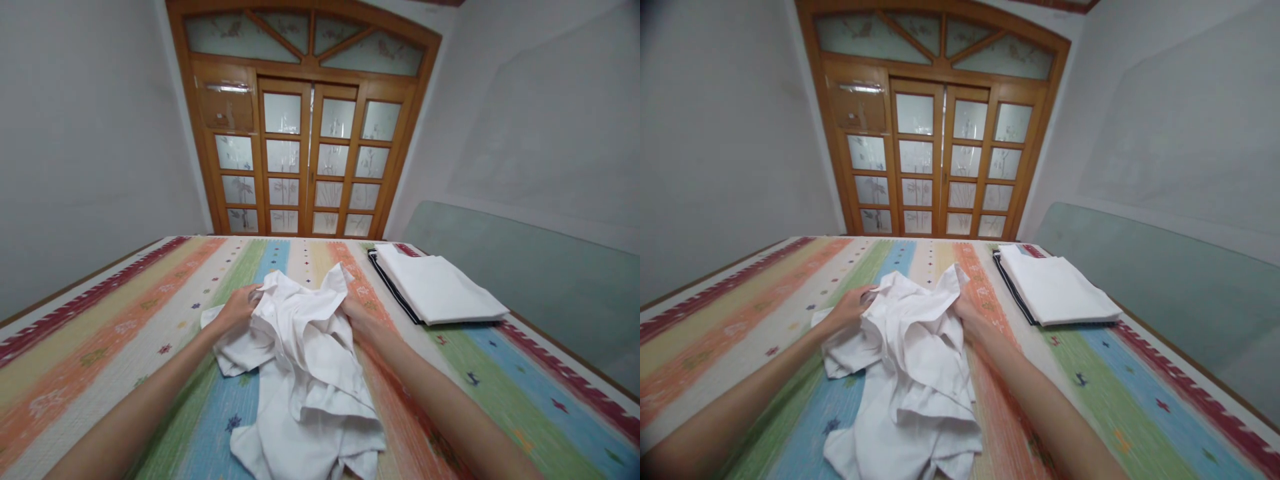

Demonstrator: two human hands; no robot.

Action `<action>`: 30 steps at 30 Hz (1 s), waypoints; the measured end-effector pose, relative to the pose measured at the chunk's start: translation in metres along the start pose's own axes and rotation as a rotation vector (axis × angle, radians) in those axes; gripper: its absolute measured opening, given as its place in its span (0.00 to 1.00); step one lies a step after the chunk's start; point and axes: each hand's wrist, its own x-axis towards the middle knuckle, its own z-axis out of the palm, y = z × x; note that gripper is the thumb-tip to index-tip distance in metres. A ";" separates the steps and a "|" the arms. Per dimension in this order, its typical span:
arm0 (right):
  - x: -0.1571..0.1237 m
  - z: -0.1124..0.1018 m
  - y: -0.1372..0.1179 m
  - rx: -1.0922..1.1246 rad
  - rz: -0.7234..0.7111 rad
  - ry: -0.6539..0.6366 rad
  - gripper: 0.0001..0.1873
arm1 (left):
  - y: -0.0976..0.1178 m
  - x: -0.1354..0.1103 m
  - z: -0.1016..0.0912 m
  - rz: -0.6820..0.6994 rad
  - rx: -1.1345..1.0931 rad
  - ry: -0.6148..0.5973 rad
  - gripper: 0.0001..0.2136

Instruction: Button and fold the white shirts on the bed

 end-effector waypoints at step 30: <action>-0.016 -0.087 -0.083 -0.587 0.356 -0.395 0.25 | -0.058 -0.040 -0.117 -0.371 0.457 0.115 0.25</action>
